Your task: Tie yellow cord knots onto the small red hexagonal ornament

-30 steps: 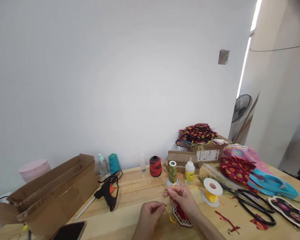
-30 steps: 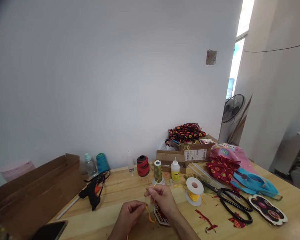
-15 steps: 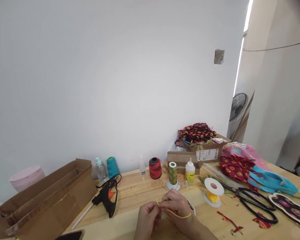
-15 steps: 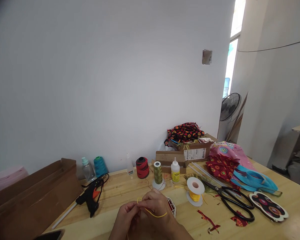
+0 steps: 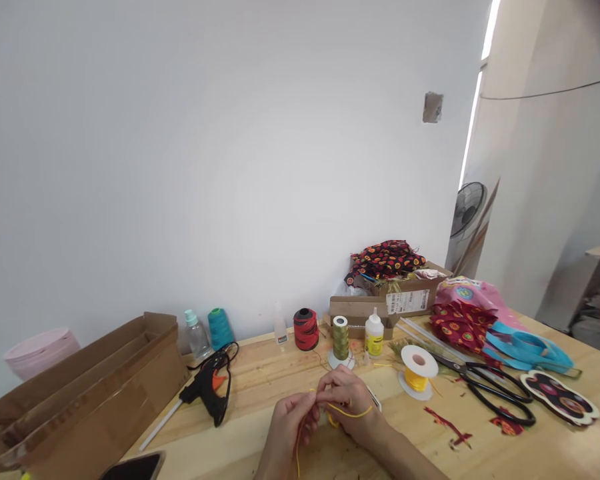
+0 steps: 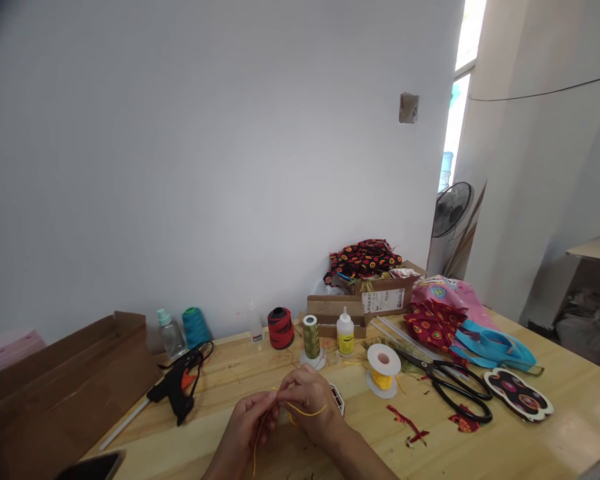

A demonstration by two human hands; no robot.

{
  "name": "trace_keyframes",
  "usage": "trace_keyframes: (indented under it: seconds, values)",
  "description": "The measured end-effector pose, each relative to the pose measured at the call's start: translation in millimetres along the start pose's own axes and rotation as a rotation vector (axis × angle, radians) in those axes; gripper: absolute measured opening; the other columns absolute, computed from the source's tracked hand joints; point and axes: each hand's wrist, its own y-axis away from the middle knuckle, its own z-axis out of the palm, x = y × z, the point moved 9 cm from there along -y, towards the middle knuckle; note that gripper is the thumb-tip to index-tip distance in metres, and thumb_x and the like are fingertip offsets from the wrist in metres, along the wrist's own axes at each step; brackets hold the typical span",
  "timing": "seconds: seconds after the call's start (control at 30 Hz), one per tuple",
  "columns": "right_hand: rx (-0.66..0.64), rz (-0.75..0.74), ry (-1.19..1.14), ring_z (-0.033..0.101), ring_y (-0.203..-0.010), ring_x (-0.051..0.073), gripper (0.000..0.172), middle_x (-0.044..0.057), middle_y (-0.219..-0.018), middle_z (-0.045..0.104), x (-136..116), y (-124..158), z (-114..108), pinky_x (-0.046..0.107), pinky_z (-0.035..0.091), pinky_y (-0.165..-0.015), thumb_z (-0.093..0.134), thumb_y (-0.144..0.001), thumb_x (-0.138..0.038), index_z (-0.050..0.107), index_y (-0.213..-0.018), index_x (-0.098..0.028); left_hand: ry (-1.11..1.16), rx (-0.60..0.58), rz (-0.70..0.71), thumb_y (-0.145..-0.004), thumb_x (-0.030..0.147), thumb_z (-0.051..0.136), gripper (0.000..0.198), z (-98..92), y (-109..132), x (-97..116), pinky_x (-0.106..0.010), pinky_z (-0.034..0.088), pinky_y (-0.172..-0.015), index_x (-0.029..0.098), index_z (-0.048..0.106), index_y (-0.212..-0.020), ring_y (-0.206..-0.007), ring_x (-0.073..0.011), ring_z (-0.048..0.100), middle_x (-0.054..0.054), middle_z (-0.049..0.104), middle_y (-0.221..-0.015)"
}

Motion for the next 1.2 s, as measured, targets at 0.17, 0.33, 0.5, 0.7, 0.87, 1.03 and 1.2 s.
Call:
trace_keyframes:
  seconds: [0.17, 0.33, 0.5, 0.7, 0.87, 1.03, 1.2]
  values:
    - [0.018, -0.024, -0.012, 0.047, -0.067, 0.013, 0.018, 0.001, -0.072, 0.057, -1, 0, -1, 0.025, 0.035, -0.061, 0.046, -0.075, -0.027, 0.064, -0.074, -0.027, -0.032, 0.032, -0.02, -0.06, 0.04, 0.053, 0.033, -3.3, 0, -1, -0.016, 0.012, -0.029, 0.012, 0.052, -0.043, -0.028, -0.0034, 0.029, 0.005, 0.041, -0.033]
    - [0.038, -0.025, 0.0, 0.046, -0.065, 0.013, 0.018, 0.001, -0.066, 0.055, 4, 2, -1, 0.024, 0.036, -0.059, 0.048, -0.072, -0.018, 0.064, -0.069, -0.024, -0.079, 0.011, -0.08, -0.059, 0.039, 0.054, 0.033, -0.5, 2, -2, -0.018, 0.004, -0.032, 0.014, 0.046, -0.04, -0.027, -0.0014, 0.013, 0.011, 0.024, -0.029]
    - [0.045, 0.005, 0.029, 0.046, -0.064, 0.013, 0.013, 0.001, -0.063, 0.057, 8, 2, -3, 0.025, 0.036, -0.059, 0.052, -0.068, -0.016, 0.063, -0.066, -0.023, -0.083, 0.043, -0.128, -0.055, 0.04, 0.057, 0.033, -1.0, 4, -3, -0.019, 0.004, -0.033, 0.015, 0.042, -0.04, -0.028, -0.0013, 0.012, 0.012, 0.023, -0.029]
    - [-0.046, -0.028, 0.025, 0.05, -0.061, 0.013, 0.011, 0.0, -0.064, 0.061, -6, 3, 0, 0.025, 0.035, -0.061, 0.051, -0.069, -0.018, 0.062, -0.068, -0.023, -0.019, 0.102, -0.121, -0.052, 0.04, 0.06, 0.032, -6.2, 5, -1, -0.018, 0.004, -0.033, 0.016, 0.041, -0.042, -0.03, -0.0013, 0.012, 0.012, 0.024, -0.033]
    - [-0.072, -0.03, 0.036, 0.049, -0.07, 0.014, 0.021, 0.0, -0.071, 0.06, -11, 3, 0, 0.025, 0.035, -0.064, 0.049, -0.066, -0.008, 0.06, -0.076, -0.024, 0.042, 0.079, -0.1, -0.056, 0.036, 0.058, 0.027, -6.6, 4, -2, -0.017, 0.004, -0.033, 0.015, 0.045, -0.046, -0.031, -0.0018, 0.011, 0.012, 0.023, -0.033]
    - [0.051, 0.151, 0.029, 0.047, -0.069, 0.014, 0.009, -0.001, -0.07, 0.057, 10, 3, -9, 0.024, 0.035, -0.061, 0.058, -0.064, -0.021, 0.055, -0.073, -0.02, -0.049, 0.076, -0.079, -0.058, 0.036, 0.057, 0.026, -7.9, 3, -1, -0.018, 0.005, -0.034, 0.012, 0.054, -0.05, -0.03, -0.0022, 0.017, 0.009, 0.032, -0.032]
    - [0.02, 0.166, 0.038, 0.048, -0.066, 0.013, 0.007, -0.002, -0.064, 0.058, 16, 4, -2, 0.023, 0.034, -0.059, 0.055, -0.068, -0.026, 0.057, -0.065, -0.021, -0.144, 0.059, -0.062, -0.059, 0.037, 0.056, 0.028, -6.8, 4, 1, -0.018, 0.006, -0.034, 0.01, 0.06, -0.054, -0.03, -0.0021, 0.019, 0.008, 0.036, -0.031]
